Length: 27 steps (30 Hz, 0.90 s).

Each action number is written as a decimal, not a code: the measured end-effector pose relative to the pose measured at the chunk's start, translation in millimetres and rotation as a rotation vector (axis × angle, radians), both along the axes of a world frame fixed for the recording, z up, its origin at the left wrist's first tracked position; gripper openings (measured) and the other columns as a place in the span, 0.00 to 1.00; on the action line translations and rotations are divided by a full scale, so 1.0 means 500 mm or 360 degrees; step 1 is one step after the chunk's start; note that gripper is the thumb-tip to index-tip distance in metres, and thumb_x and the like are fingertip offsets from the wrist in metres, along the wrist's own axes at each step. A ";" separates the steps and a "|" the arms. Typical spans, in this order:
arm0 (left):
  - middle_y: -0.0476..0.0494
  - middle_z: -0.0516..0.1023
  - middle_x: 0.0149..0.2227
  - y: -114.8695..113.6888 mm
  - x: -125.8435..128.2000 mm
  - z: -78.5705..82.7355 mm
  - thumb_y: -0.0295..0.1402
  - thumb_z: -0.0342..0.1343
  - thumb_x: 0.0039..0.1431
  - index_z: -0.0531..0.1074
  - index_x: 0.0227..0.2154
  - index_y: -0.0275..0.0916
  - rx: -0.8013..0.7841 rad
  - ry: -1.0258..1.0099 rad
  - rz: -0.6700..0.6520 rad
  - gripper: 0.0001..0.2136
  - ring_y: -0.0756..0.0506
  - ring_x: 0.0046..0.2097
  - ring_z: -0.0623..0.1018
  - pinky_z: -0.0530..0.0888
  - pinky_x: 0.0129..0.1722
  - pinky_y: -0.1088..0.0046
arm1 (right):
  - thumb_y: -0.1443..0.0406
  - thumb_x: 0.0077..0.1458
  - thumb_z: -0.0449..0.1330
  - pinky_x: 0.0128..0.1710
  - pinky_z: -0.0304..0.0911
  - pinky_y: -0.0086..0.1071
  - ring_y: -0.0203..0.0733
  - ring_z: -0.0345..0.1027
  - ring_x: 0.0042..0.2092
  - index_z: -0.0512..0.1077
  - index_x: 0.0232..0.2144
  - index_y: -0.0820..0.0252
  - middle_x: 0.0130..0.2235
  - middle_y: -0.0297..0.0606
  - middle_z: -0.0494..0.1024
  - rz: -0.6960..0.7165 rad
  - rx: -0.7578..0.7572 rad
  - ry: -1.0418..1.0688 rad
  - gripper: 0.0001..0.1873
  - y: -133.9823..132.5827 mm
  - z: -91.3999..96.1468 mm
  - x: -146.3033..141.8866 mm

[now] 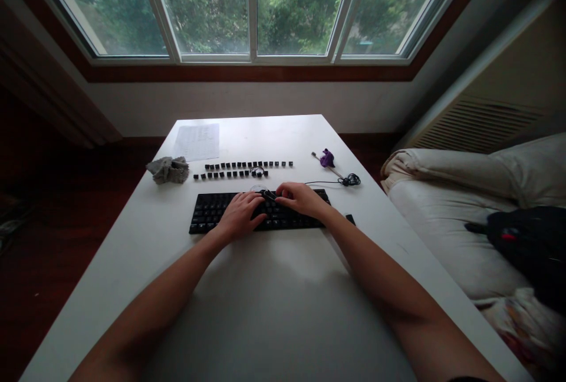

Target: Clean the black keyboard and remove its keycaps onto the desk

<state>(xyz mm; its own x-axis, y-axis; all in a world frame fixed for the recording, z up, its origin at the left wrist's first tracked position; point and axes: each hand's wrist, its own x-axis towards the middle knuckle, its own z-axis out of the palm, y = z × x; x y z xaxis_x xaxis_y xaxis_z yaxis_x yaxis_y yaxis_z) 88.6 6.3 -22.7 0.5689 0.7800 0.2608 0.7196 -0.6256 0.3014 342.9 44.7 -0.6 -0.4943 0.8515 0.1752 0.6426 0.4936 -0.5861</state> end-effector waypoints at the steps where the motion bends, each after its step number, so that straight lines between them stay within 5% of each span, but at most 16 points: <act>1: 0.41 0.72 0.60 0.001 0.000 0.000 0.42 0.56 0.64 0.69 0.56 0.43 0.0000 -0.0014 0.0003 0.19 0.37 0.63 0.68 0.63 0.64 0.53 | 0.57 0.58 0.65 0.32 0.56 0.29 0.37 0.67 0.32 0.77 0.41 0.56 0.32 0.34 0.77 0.0032 0.0034 -0.0079 0.12 -0.003 0.002 -0.003; 12: 0.42 0.76 0.55 0.008 -0.002 -0.006 0.37 0.56 0.64 0.71 0.52 0.44 -0.0020 -0.0159 0.0087 0.15 0.38 0.58 0.73 0.67 0.61 0.54 | 0.63 0.58 0.64 0.38 0.57 0.32 0.43 0.69 0.40 0.72 0.41 0.57 0.41 0.40 0.77 -0.0058 0.0262 -0.0445 0.09 -0.024 -0.010 -0.028; 19: 0.42 0.77 0.52 0.011 -0.008 -0.008 0.35 0.55 0.64 0.70 0.54 0.43 -0.0048 -0.0323 0.0210 0.16 0.39 0.55 0.74 0.70 0.58 0.55 | 0.72 0.56 0.60 0.43 0.58 0.33 0.43 0.69 0.42 0.71 0.42 0.57 0.40 0.39 0.76 0.0056 0.0251 -0.0360 0.11 -0.035 -0.004 -0.047; 27: 0.44 0.79 0.45 0.008 -0.008 0.010 0.33 0.53 0.65 0.71 0.52 0.45 -0.0021 -0.0425 0.0175 0.13 0.40 0.50 0.75 0.72 0.53 0.57 | 0.69 0.60 0.58 0.40 0.59 0.30 0.40 0.69 0.39 0.73 0.44 0.55 0.43 0.37 0.75 0.0115 0.0257 -0.0171 0.10 -0.052 0.016 -0.054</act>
<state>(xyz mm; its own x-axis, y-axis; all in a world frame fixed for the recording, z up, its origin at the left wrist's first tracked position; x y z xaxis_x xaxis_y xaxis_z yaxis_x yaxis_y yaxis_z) 84.4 10.0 -17.7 0.3929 0.8376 0.3796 0.6770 -0.5429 0.4969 315.8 18.6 7.2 -0.5762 0.7784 0.2493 0.6566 0.6225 -0.4259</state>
